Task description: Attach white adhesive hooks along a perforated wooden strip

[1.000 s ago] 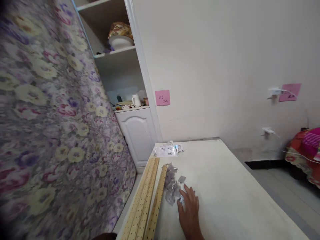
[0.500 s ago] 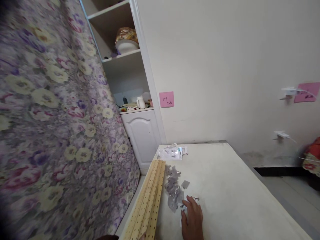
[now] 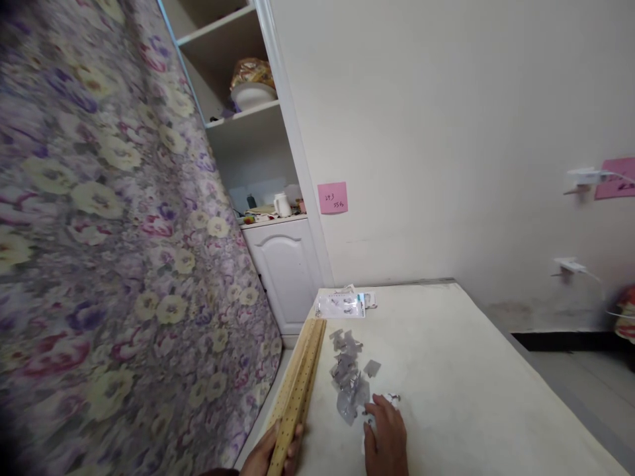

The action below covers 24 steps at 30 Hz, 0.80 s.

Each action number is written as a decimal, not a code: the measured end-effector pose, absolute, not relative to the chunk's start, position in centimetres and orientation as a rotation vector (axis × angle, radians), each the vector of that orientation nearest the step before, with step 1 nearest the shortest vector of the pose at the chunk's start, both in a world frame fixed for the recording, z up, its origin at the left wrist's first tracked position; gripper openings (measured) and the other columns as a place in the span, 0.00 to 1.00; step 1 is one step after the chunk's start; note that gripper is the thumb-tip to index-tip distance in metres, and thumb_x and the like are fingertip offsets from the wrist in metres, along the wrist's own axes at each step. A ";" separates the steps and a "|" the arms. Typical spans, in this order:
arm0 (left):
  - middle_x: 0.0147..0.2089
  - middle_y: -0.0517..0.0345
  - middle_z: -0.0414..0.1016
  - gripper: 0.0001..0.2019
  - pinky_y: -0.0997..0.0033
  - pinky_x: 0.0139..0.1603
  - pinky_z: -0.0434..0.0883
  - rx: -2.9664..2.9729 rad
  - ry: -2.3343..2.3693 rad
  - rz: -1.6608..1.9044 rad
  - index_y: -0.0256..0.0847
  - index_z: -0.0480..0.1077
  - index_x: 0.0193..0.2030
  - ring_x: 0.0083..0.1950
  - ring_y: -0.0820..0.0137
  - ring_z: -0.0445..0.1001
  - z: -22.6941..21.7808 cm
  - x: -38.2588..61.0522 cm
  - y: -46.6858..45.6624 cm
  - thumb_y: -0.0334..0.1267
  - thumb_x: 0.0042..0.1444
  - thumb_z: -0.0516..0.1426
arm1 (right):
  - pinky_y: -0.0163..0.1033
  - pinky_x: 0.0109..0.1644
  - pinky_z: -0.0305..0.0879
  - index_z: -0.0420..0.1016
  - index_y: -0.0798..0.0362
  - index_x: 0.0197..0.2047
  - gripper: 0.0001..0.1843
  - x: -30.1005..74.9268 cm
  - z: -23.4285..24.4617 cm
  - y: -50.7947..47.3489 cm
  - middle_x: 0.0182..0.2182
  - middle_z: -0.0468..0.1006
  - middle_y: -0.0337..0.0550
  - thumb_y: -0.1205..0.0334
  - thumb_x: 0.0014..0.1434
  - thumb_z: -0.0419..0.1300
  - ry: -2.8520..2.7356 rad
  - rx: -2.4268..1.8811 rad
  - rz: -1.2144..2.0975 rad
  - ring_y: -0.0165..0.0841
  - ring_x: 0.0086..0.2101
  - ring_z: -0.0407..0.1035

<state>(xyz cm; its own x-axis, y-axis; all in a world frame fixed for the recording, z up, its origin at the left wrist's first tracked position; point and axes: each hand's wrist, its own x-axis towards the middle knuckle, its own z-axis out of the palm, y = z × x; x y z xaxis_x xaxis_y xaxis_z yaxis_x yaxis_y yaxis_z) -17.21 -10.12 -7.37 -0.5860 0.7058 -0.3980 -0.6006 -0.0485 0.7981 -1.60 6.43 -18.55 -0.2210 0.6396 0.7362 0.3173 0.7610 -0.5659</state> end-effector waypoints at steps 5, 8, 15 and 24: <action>0.31 0.56 0.74 0.26 0.76 0.21 0.64 0.237 1.677 1.668 0.38 0.62 0.50 0.24 0.73 0.70 -7.4 -17.4 -10.7 0.54 0.50 0.56 | 0.56 0.49 0.68 0.72 0.50 0.43 0.13 -1.5 -18.7 6.5 0.44 0.76 0.50 0.57 0.58 0.50 -1.836 -0.734 0.312 0.45 0.46 0.70; 0.37 0.56 0.75 0.29 0.72 0.32 0.69 0.544 2.177 1.454 0.40 0.55 0.57 0.33 0.68 0.75 -7.2 -17.7 -11.2 0.45 0.49 0.57 | 0.56 0.50 0.68 0.72 0.49 0.43 0.13 -1.4 -18.5 6.5 0.45 0.76 0.50 0.57 0.58 0.50 -1.852 -0.732 0.322 0.44 0.46 0.70; 0.47 0.47 0.72 0.12 0.64 0.46 0.65 0.865 2.776 0.552 0.41 0.60 0.45 0.48 0.61 0.73 -5.9 -17.2 -10.6 0.38 0.55 0.45 | 0.55 0.49 0.68 0.72 0.50 0.42 0.15 -1.3 -18.7 6.7 0.44 0.76 0.51 0.55 0.59 0.49 -1.867 -0.731 0.324 0.45 0.46 0.70; 0.44 0.49 0.68 0.11 0.63 0.45 0.64 0.939 2.964 0.384 0.40 0.61 0.42 0.48 0.60 0.69 -6.3 -16.2 -10.5 0.39 0.57 0.43 | 0.54 0.54 0.65 0.71 0.53 0.46 0.16 -0.4 -16.9 6.3 0.48 0.73 0.52 0.58 0.60 0.49 -1.843 -0.783 0.506 0.43 0.50 0.66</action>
<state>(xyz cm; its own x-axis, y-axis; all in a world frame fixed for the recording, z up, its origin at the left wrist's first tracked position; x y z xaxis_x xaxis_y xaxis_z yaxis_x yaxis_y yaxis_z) -16.15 -10.52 -6.32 -0.8204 0.5681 0.0653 0.5660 0.7904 0.2344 -0.40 6.32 -16.95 -0.2631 0.7143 0.6485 0.2830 0.6997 -0.6559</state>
